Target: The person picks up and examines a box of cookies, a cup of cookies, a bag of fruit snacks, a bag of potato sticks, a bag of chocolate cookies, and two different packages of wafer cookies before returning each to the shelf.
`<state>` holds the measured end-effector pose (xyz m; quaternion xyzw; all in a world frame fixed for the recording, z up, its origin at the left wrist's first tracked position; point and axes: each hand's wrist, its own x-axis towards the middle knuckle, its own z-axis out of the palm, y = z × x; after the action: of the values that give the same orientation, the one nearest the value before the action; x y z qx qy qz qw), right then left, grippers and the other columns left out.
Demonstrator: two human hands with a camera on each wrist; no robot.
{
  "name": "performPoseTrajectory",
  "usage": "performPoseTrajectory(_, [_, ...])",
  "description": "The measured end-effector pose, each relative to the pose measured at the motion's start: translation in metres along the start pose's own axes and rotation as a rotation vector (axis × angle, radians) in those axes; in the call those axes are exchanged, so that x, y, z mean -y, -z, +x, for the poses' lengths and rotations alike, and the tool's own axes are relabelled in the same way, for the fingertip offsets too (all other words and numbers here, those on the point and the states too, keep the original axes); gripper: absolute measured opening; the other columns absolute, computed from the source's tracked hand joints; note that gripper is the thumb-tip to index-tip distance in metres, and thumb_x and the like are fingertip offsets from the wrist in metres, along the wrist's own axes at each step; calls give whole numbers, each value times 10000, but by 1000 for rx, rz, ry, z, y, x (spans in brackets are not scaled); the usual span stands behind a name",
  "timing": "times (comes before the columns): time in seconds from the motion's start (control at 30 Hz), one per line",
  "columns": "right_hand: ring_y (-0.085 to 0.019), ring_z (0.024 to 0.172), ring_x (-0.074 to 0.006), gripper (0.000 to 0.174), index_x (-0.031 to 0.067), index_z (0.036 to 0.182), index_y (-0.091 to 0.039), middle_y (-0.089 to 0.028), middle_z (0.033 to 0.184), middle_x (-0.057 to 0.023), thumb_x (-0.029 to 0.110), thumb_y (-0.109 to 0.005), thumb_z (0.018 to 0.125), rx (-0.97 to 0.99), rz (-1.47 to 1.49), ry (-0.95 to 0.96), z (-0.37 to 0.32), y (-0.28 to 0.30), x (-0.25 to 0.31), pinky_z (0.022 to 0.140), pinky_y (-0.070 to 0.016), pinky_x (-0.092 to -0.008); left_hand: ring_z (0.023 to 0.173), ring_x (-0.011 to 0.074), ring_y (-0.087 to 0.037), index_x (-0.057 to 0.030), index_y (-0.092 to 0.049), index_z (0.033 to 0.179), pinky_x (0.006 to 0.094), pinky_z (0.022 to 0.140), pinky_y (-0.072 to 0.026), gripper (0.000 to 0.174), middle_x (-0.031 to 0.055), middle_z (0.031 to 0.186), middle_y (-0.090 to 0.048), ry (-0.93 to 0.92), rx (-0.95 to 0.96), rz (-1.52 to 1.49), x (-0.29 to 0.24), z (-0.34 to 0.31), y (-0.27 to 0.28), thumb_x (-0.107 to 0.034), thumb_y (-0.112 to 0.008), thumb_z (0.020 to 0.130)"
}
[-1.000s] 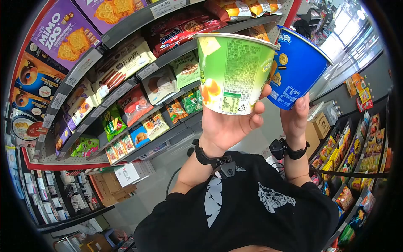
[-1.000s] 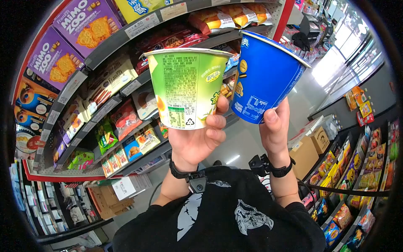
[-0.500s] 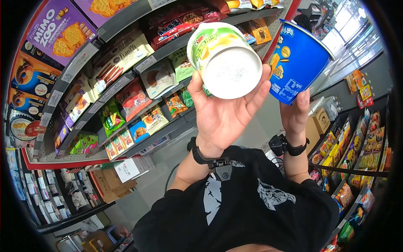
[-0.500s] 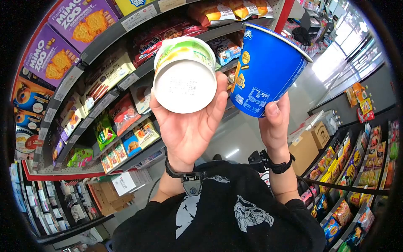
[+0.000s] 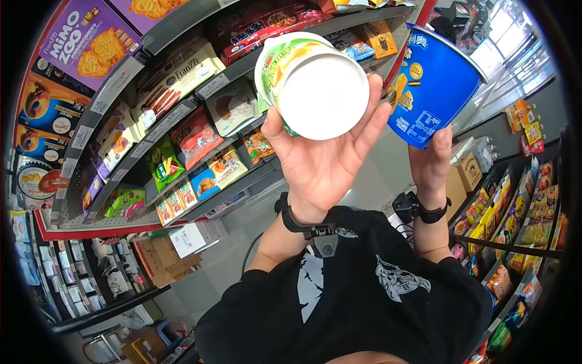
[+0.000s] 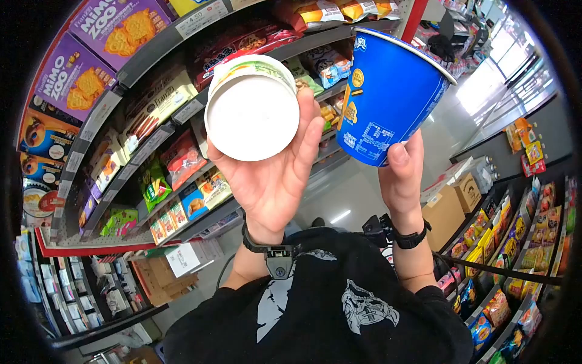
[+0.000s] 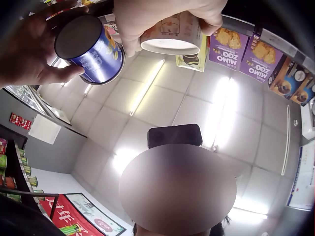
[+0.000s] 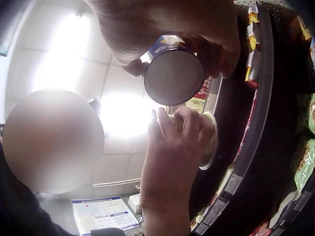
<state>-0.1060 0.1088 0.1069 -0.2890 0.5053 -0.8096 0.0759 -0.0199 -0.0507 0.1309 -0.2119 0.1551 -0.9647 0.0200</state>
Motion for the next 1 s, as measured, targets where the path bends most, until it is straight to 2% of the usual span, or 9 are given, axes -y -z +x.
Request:
performPoseTrajectory(0.07, [-499,1173,-197,842,-4,1372,-308,-472,1298,-113,504,-660,800,-49,-15,-11,1,-4,3,990,-399,-346,1388,341,-232,-83,-301,1409,513,1164,-180,852,149,1431,-347,1,-24,-40,1,0,-1,-459,-707,762])
performPoseTrajectory(0.3, [-500,1175,-200,828,-1,1381,-298,-470,1301,-114,489,-647,811,-65,3,-31,0,-3,5,994,-400,-352,1394,341,-215,-101,-303,1412,514,1164,-177,838,138,1436,-343,12,-26,-12,1,2,1,-455,-702,766])
performPoseTrajectory(0.37, [-493,1187,-206,828,4,1386,-295,-464,1311,-114,487,-646,813,-50,9,-30,0,-2,5,1004,-394,-358,1409,277,-179,-137,-330,1408,448,1186,-116,844,140,1449,-221,49,-48,-120,1,2,0,-272,-779,706])
performPoseTrajectory(0.7, [-486,1195,-208,848,13,1387,-303,-465,1315,-111,509,-654,796,-80,7,-44,3,-5,10,1012,-385,-360,1404,276,-192,-127,-324,1409,440,1182,-150,860,149,1432,-248,59,-72,-102,2,4,0,-278,-780,695])
performPoseTrajectory(1.0, [-498,1184,-207,801,25,1383,-309,-473,1306,-112,472,-643,809,-58,27,-61,1,-3,8,1006,-393,-364,1409,283,-179,-115,-313,1411,436,1183,-144,875,172,1461,-226,72,-59,-104,2,4,2,-278,-789,695])
